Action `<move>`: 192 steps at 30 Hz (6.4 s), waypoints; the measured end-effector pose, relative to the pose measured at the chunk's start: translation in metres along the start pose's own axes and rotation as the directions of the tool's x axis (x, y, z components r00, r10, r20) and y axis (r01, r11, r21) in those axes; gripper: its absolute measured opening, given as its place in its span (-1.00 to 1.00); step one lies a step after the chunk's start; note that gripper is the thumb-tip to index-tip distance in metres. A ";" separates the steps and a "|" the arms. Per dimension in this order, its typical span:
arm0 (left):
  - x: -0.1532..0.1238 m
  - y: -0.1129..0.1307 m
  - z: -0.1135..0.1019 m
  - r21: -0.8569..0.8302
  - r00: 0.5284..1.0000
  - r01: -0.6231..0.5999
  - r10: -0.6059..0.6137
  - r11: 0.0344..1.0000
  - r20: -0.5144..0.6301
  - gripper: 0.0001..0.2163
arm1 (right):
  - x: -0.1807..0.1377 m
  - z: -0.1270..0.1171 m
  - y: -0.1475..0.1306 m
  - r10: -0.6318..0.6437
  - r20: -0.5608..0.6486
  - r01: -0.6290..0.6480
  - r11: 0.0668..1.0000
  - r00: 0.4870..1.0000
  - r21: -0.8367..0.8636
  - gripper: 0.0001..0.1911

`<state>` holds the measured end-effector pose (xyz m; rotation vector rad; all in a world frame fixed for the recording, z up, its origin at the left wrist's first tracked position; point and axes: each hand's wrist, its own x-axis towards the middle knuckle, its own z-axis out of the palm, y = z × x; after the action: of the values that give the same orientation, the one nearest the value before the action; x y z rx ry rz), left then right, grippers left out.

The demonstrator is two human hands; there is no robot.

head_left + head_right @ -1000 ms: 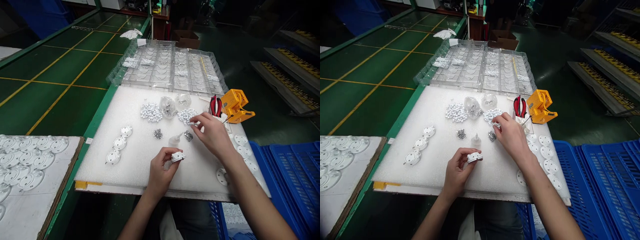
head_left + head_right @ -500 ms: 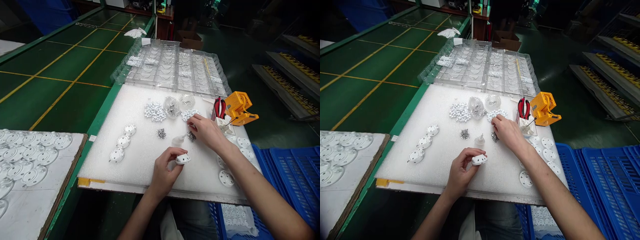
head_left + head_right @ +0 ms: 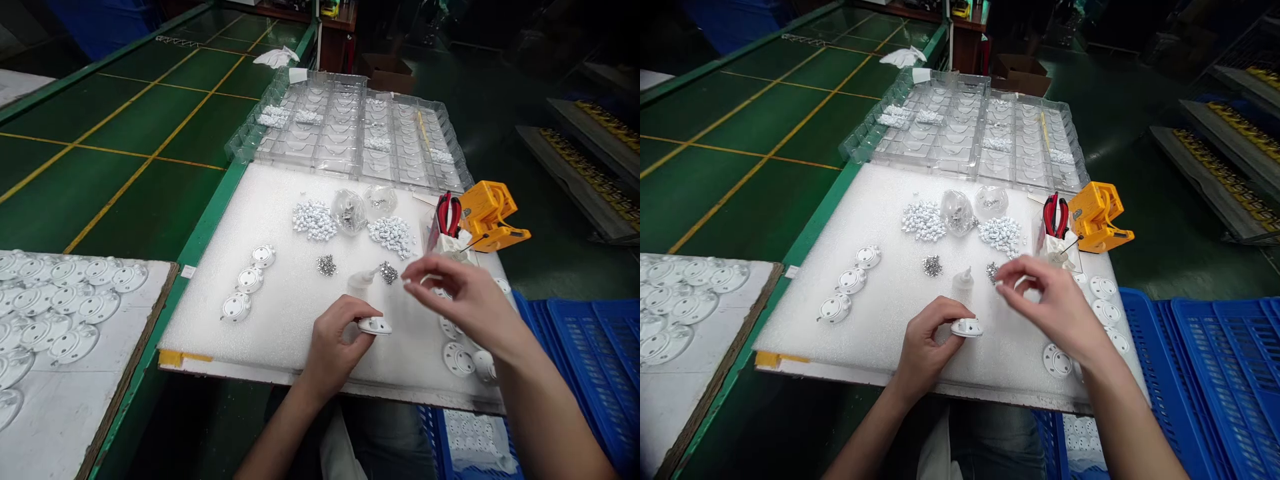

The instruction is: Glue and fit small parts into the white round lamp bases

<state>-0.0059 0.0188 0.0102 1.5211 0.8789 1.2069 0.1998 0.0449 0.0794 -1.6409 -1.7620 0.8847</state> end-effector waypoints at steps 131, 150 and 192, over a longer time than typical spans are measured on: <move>-0.024 0.030 0.042 -0.906 0.649 0.371 -0.755 0.203 0.096 -0.62 | -0.014 0.068 0.018 0.097 -0.608 0.410 0.653 0.788 0.636 -0.52; -0.023 0.030 0.043 -0.884 0.657 0.389 -0.751 0.260 0.068 -0.62 | -0.030 0.074 0.037 0.051 -0.594 0.300 0.827 0.803 0.476 -0.43; -0.022 0.030 0.044 -0.881 0.648 0.398 -0.759 0.257 0.071 -0.64 | -0.035 0.077 0.038 0.049 -0.584 0.265 0.858 0.810 0.440 -0.45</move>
<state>0.0301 -0.0210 0.0316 0.0436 0.7863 1.0560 0.1667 0.0045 0.0027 -1.2518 -1.0658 0.6199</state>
